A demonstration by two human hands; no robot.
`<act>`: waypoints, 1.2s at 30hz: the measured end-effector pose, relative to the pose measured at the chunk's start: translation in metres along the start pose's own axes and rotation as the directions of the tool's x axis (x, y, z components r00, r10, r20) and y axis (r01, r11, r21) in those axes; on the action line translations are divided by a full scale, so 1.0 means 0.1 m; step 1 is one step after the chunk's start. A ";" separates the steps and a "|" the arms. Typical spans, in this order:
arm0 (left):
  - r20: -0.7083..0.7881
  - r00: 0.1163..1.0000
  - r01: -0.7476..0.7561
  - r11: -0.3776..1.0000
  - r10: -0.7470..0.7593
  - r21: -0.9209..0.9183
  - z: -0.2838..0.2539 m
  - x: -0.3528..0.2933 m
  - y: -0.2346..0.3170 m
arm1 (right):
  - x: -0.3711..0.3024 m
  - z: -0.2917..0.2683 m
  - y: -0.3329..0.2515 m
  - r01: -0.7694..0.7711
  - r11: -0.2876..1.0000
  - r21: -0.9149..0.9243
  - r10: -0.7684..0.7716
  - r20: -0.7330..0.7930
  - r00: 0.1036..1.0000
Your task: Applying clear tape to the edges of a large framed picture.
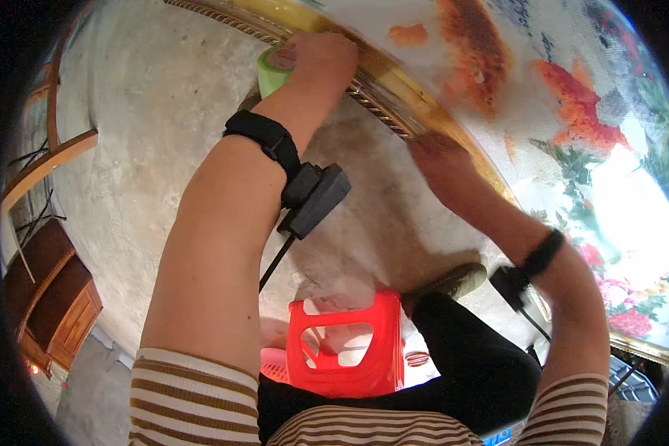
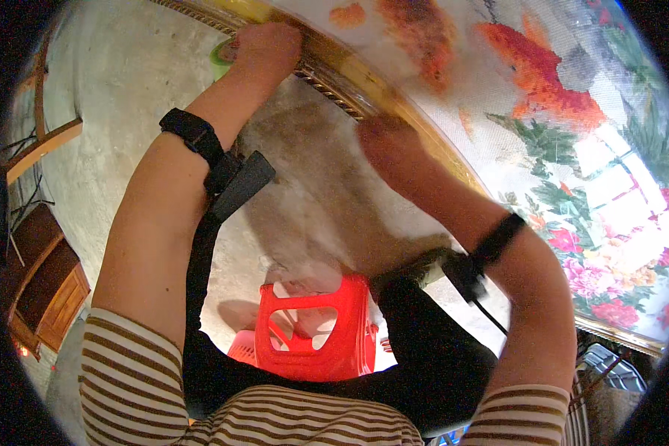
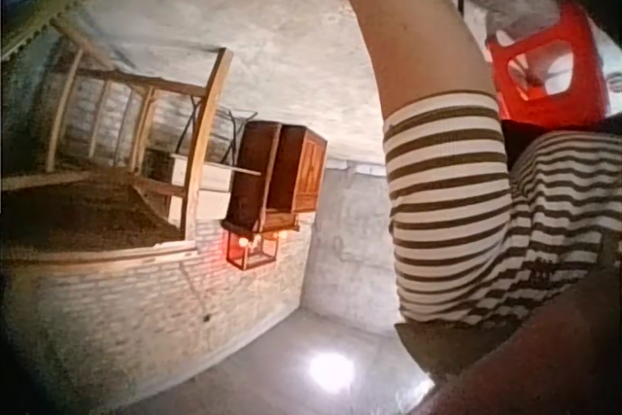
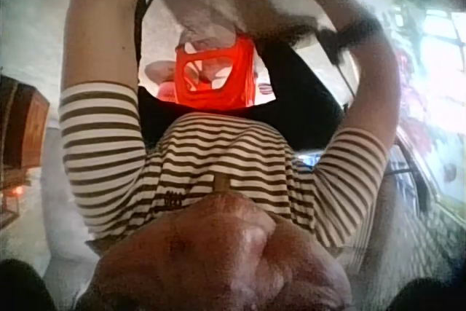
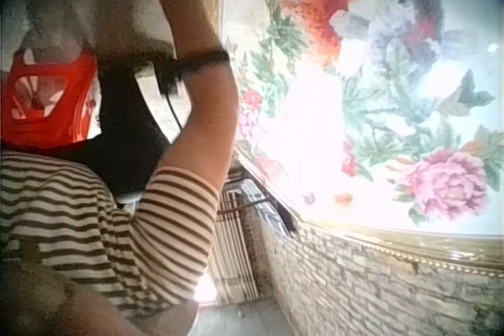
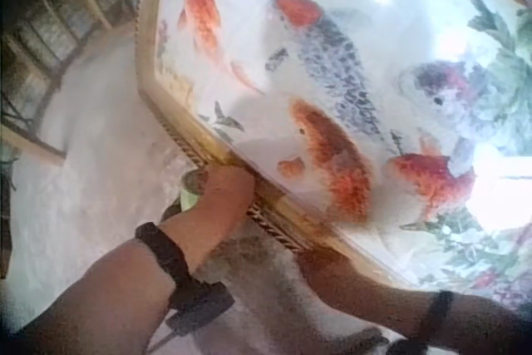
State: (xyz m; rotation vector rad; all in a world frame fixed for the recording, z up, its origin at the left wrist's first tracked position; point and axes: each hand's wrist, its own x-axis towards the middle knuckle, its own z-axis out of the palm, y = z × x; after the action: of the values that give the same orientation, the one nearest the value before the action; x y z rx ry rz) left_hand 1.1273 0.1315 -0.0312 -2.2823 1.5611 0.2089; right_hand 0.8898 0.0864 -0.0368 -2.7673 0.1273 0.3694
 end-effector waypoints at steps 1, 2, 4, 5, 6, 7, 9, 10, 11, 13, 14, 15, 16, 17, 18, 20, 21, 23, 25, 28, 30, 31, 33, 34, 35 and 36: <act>-0.002 1.000 -0.002 1.000 0.002 -0.001 0.03 0.01 0.00 | 0.23 -0.07 -0.06 0.125 0.966 -0.227 -0.156 -0.121 0.980; -0.015 1.000 -0.009 1.000 0.008 -0.018 0.09 0.05 0.00 | 0.46 -0.04 -0.07 0.183 0.930 -0.320 -0.254 -0.194 0.948; -0.043 0.999 -0.029 0.998 0.027 -0.051 0.10 0.10 0.05 | 0.62 0.10 0.13 0.215 0.878 -0.427 -0.341 -0.243 0.908; -0.037 0.999 -0.014 0.999 0.013 -0.045 0.10 0.11 0.08 | 0.63 0.27 0.24 0.125 0.970 -0.210 -0.178 -0.258 0.949; -0.034 0.999 0.000 0.999 -0.001 -0.045 0.08 0.13 0.11 | 0.57 0.40 0.32 0.014 1.000 0.010 -0.011 -0.233 0.972; -0.023 1.000 -0.001 0.999 -0.001 -0.045 0.07 0.09 0.07 | 0.39 0.48 0.36 0.073 0.996 -0.060 -0.084 -0.206 0.975; 0.059 0.997 0.049 0.998 -0.051 0.041 0.02 0.06 0.02 | -0.26 0.57 0.50 0.175 0.955 -0.238 -0.209 -0.124 0.970; 0.061 0.997 0.046 0.998 -0.049 0.044 0.03 0.05 -0.02 | -0.60 0.60 0.53 0.222 0.915 -0.338 -0.260 -0.072 0.963; 0.074 0.995 0.065 0.998 -0.067 0.020 0.05 0.05 -0.05 | -0.89 0.57 0.58 0.292 0.672 -0.681 -0.316 0.093 0.944; 0.089 0.993 0.075 0.997 -0.074 -0.010 0.09 0.07 -0.04 | -1.43 0.43 0.59 0.445 0.447 -0.776 -0.290 0.344 0.893; 0.092 0.993 0.065 0.998 -0.067 0.024 0.08 0.07 -0.05 | -1.69 0.31 0.57 0.506 0.575 -0.642 -0.300 0.410 0.861; 0.083 0.995 0.047 0.998 -0.051 0.045 0.04 0.13 0.01 | -2.14 0.51 0.70 0.378 0.758 -0.531 -0.215 0.344 0.914; 0.091 0.995 0.047 0.998 -0.051 0.050 0.07 0.10 -0.02 | -2.22 0.32 0.56 0.495 0.675 -0.548 -0.134 0.568 0.812; 0.088 0.995 0.053 0.998 -0.054 0.018 0.07 0.11 0.00 | -2.46 0.32 0.57 0.555 0.594 -0.583 -0.105 0.628 0.771; 0.081 0.995 0.058 0.998 -0.057 -0.013 0.04 0.14 0.02 | -2.83 0.45 0.69 0.534 0.586 -0.610 -0.132 0.578 0.805; 0.063 0.997 0.035 0.999 -0.034 -0.004 0.13 0.20 0.03 | -3.17 0.77 0.74 0.509 0.580 -0.636 -0.150 0.531 0.834; 0.055 0.998 0.020 1.000 -0.021 0.014 0.18 0.21 0.04 | -3.21 0.87 0.70 0.344 0.742 -0.575 -0.114 0.396 0.911; 0.103 0.994 0.025 0.999 -0.027 0.020 0.13 0.07 -0.04 | -2.42 0.30 0.29 0.374 0.903 -0.212 -0.059 0.801 0.596; 0.116 0.993 0.022 1.000 -0.022 0.004 0.06 0.08 -0.03 | -2.06 0.35 0.17 -0.051 0.997 0.050 0.008 0.633 0.774; 0.098 0.993 0.055 0.996 -0.062 0.070 0.15 0.12 -0.05 | -1.08 0.22 -0.01 0.225 0.948 -0.226 -0.201 0.122 0.972; 0.081 0.995 0.044 0.990 -0.055 0.131 0.14 0.11 -0.03 | -0.42 0.09 -0.03 0.225 0.878 -0.423 -0.257 -0.020 0.966; 0.075 0.996 0.038 0.991 -0.047 0.125 0.09 0.12 0.02 | -0.30 0.10 0.03 0.218 0.878 -0.427 -0.248 -0.015 0.969; 0.140 0.988 0.062 0.997 -0.067 0.044 0.01 0.14 0.05 | -0.05 0.16 0.13 0.012 0.962 0.274 0.019 -0.111 0.994; 0.141 0.988 0.058 0.997 -0.064 0.046 0.03 0.14 0.04 | 0.04 0.18 0.15 -0.077 0.798 0.598 0.158 -0.085 0.984; 0.135 0.989 0.061 0.997 -0.067 0.044 0.05 0.15 0.03 | 0.06 0.20 0.17 -0.142 0.521 0.841 0.280 -0.011 0.960; 0.137 0.988 0.069 0.997 -0.075 0.046 0.09 0.14 0.01 | -0.06 0.35 0.20 -0.141 0.514 0.846 0.277 -0.008 0.961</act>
State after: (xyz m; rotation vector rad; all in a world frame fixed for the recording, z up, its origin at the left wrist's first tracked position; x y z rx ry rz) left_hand 1.1324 0.1228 -0.0441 -2.2370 1.3986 0.3074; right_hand 0.8728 0.0804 -0.0736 -1.7802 0.5359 0.1000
